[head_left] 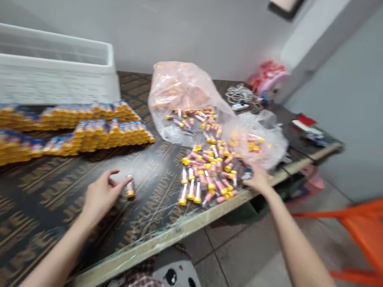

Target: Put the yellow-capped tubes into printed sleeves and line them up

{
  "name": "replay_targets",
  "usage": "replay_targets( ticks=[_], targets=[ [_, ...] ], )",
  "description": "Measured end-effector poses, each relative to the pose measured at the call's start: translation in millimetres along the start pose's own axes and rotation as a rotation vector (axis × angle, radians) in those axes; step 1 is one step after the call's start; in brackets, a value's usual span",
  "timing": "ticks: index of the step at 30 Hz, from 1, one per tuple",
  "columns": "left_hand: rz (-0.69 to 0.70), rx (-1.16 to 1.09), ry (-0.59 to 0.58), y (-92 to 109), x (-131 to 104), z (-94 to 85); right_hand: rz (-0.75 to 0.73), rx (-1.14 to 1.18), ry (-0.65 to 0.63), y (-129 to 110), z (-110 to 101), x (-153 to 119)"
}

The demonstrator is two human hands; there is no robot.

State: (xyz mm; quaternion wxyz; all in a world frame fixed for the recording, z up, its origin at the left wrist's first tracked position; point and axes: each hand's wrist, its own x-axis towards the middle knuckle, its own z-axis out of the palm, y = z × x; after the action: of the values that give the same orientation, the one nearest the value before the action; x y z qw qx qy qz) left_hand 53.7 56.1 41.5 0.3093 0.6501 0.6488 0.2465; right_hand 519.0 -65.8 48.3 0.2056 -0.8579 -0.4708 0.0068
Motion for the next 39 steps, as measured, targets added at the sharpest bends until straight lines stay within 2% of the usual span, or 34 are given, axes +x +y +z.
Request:
replay_targets(
  ticks=[2, 3, 5, 6, 8, 10, 11, 13, 16, 20, 24, 26, 27, 29, 32, 34, 36, 39],
  targets=[
    [-0.067, -0.321, 0.022, 5, -25, -4.1, -0.052, 0.137, 0.041, -11, -1, -7],
    [-0.122, -0.501, -0.018, 9, -40, -2.1, -0.081, 0.212, 0.056, -20, 1, -15],
    [-0.265, -0.784, -0.197, 17, -68, 10.3, -0.183, 0.397, 0.026, -51, 9, -45],
    [-0.341, -0.916, -0.319, 22, -81, 19.2, -0.281, 0.591, -0.049, -71, 14, -66],
    [-0.456, -1.171, -0.607, 27, -102, 37.1, -0.496, 0.737, -0.351, -118, 26, -114],
    [-0.513, -1.396, -0.752, 28, -115, 48.6, -0.588, 0.883, -0.604, -160, 38, -155],
    [-0.527, -1.469, -0.769, 26, -119, 51.0, -0.586, 0.962, -0.659, -175, 44, -168],
    [-0.544, -1.522, -0.71, 19, -120, 50.1, -0.567, 1.065, -0.697, -193, 56, -181],
    [-0.572, -1.473, -0.528, 10, -117, 42.4, -0.525, 1.097, -0.695, -198, 67, -180],
    [-0.562, -1.406, -0.33, 11, -116, 35.0, -0.308, 1.177, -0.625, -200, 79, -180],
    [-0.548, -1.352, -0.249, 16, -117, 32.1, -0.051, 1.302, -0.497, -210, 88, -187],
    [-0.524, -1.311, -0.229, 17, -118, 31.1, -0.024, 1.319, -0.487, -212, 87, -187],
    [-0.506, -1.281, -0.214, 17, -118, 30.8, -0.078, 1.284, -0.497, -212, 85, -186],
    [-0.472, -1.218, -0.198, 17, -118, 30.5, -0.276, 1.14, -0.493, -211, 78, -182],
    [-0.459, -1.155, -0.225, 16, -120, 31.2, -0.621, 0.868, -0.38, -208, 69, -176],
    [-0.465, -1.131, -0.265, 14, -122, 32.3, -0.781, 0.717, -0.298, -206, 67, -173],
    [-0.469, -1.114, -0.299, 12, -124, 33.4, -0.875, 0.598, -0.283, -205, 67, -172],
    [-0.471, -1.106, -0.304, 10, -126, 35.1, -0.931, 0.469, -0.32, -204, 70, -173]
  ],
)
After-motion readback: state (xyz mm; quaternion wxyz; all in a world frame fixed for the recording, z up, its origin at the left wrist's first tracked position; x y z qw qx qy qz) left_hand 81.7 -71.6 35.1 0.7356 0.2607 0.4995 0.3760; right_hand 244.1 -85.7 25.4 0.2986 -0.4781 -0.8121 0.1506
